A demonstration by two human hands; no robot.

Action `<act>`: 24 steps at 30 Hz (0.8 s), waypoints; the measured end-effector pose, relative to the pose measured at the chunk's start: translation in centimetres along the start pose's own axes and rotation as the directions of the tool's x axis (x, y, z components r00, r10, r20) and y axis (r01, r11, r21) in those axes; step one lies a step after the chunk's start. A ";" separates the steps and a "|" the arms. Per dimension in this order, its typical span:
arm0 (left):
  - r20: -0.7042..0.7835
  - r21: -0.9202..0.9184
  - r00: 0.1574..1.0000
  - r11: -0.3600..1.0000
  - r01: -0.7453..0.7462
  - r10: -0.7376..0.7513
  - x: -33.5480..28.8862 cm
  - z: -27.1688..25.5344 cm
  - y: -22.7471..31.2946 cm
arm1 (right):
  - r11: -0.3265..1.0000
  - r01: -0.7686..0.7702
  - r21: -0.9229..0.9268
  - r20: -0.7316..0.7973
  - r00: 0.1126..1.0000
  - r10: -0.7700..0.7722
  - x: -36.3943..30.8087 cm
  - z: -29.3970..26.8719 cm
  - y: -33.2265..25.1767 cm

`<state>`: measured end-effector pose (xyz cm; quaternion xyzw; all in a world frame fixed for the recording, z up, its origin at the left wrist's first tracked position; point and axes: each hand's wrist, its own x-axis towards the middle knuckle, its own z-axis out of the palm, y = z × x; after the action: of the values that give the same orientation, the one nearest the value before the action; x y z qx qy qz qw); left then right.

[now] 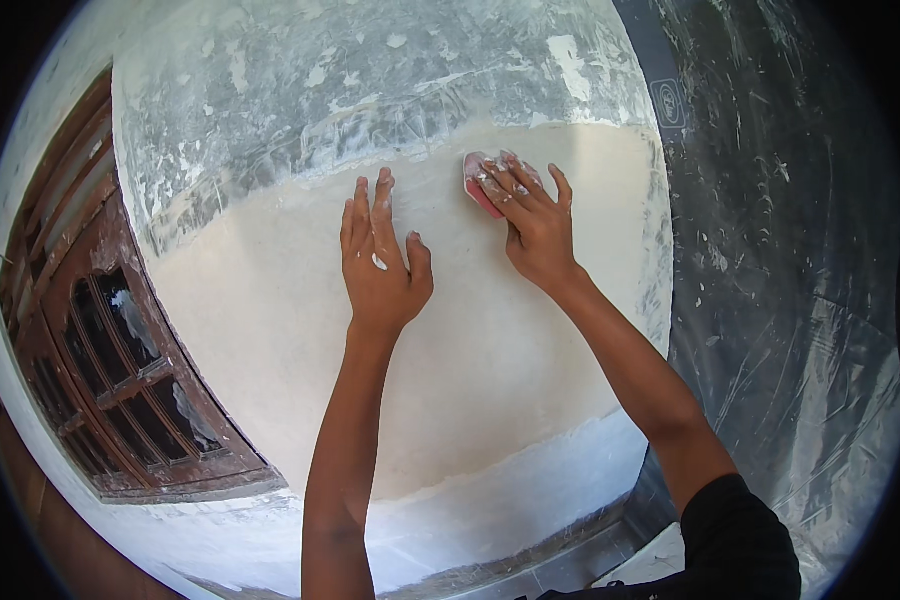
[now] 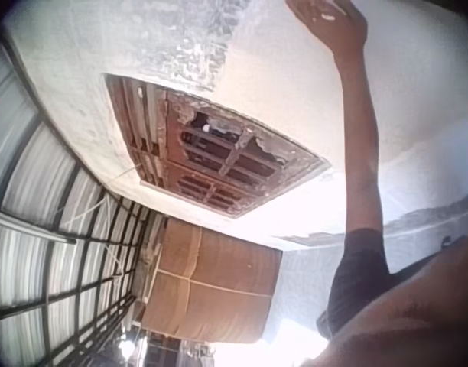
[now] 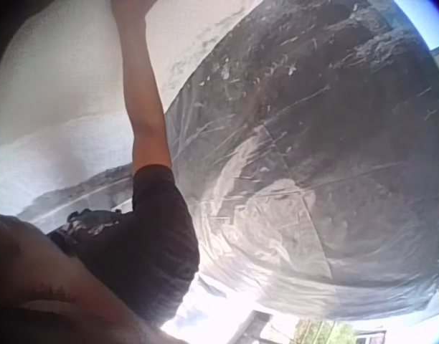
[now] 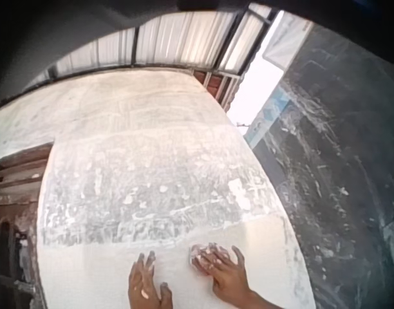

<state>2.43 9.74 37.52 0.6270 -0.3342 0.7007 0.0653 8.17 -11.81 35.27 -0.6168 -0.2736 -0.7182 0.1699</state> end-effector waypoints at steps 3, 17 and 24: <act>0.026 0.063 1.000 0.998 -0.013 0.011 -0.2 -0.4 0.1 | 0.998 -0.025 0.058 -0.173 0.984 0.034 5.5 0.3 1.6; 0.047 0.076 0.999 0.997 0.007 -0.010 -0.8 -1.4 0.5 | 0.997 -0.027 0.073 -0.165 0.986 0.039 5.9 0.2 0.9; 0.102 0.020 0.992 0.997 0.070 -0.071 -3.0 -1.2 2.5 | 0.997 -0.060 0.054 0.010 0.998 0.060 1.7 2.5 2.5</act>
<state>0.74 9.46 33.75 0.6742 -0.3091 0.6674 0.0676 11.32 -12.18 37.61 -0.6228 -0.2750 -0.7026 0.2069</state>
